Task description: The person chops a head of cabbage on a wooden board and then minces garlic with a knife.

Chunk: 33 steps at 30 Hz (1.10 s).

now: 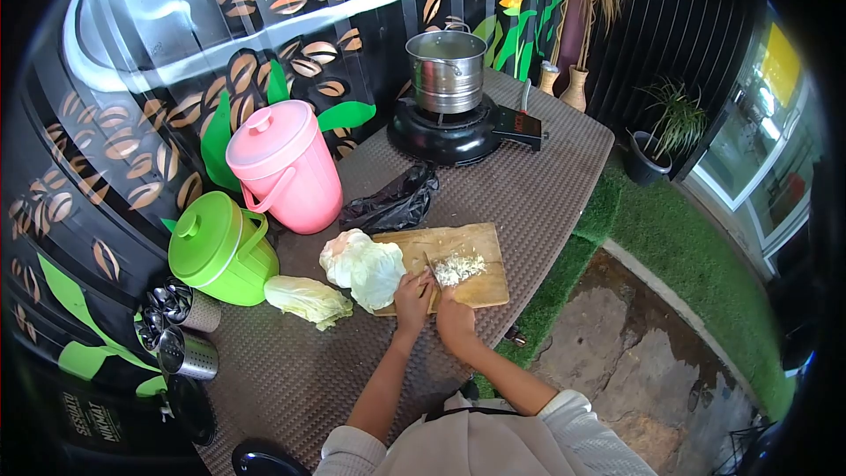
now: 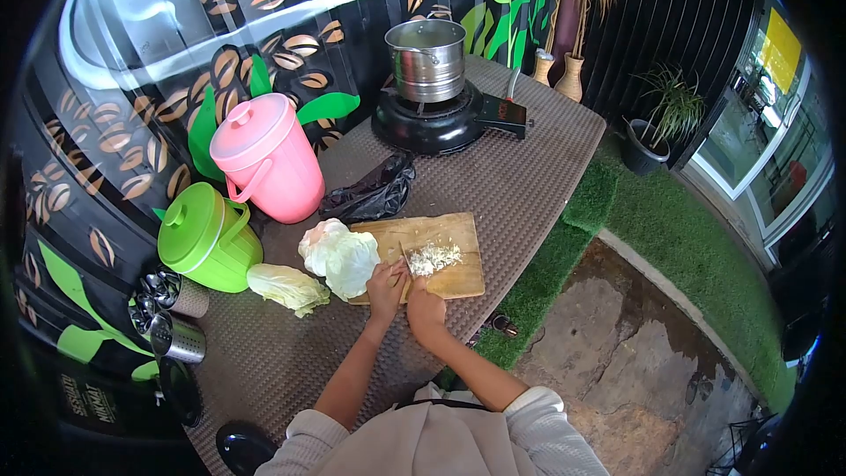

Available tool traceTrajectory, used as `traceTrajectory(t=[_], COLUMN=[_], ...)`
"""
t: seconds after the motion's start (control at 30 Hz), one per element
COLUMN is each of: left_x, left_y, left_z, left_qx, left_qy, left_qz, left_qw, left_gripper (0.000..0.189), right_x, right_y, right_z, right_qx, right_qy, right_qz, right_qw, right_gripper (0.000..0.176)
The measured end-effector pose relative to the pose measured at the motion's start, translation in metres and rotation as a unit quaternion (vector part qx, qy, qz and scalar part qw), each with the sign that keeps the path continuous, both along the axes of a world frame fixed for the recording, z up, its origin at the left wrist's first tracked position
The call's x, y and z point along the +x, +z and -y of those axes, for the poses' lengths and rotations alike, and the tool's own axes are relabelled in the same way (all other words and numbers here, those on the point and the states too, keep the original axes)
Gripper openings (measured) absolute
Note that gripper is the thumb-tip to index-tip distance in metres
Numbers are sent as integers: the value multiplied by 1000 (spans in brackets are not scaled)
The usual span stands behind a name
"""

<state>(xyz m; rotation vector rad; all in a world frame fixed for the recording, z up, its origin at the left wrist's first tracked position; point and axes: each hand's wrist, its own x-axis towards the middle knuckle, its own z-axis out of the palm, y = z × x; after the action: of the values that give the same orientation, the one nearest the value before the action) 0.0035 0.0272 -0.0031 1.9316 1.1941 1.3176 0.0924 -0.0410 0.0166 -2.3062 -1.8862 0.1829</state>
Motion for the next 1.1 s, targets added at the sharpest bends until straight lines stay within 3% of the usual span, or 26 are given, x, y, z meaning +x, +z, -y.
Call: traceTrajectory(t=[0.23,0.3,0.43,0.53,0.73,0.93,1.03,1.1], left_x=[-2,-1,-4,-1,1,0,0,1], left_y=[0,2,-5,-5,-4,-1,1,6], left_z=[1,1,2,0,1,3,4,7], left_qx=[11,22,2,2,19,2,-3,-8], left_qy=[-6,-9,-11,-6,7,9,6,7], left_qz=[-20,-30,-9,1,-16,-5,-34,-51], left_qw=[1000,999,1000,1000,1000,1000,999,999], left_gripper=[26,26,25,24,24,24,25,28], right_x=[6,-5,5,18,3,22,10,2], right_y=[1,-8,-1,9,-6,24,11,-1], right_z=[1,3,-6,-8,-3,-10,3,8], right_qx=[-11,14,2,15,-42,-14,-28,20], right_qy=[29,-33,-26,33,-26,56,48,-9], right_qz=[-3,-10,-40,-39,-23,-29,0,-19], right_qw=[1000,999,999,999,999,998,998,1000], right_gripper=[24,25,24,22,21,18,18,20])
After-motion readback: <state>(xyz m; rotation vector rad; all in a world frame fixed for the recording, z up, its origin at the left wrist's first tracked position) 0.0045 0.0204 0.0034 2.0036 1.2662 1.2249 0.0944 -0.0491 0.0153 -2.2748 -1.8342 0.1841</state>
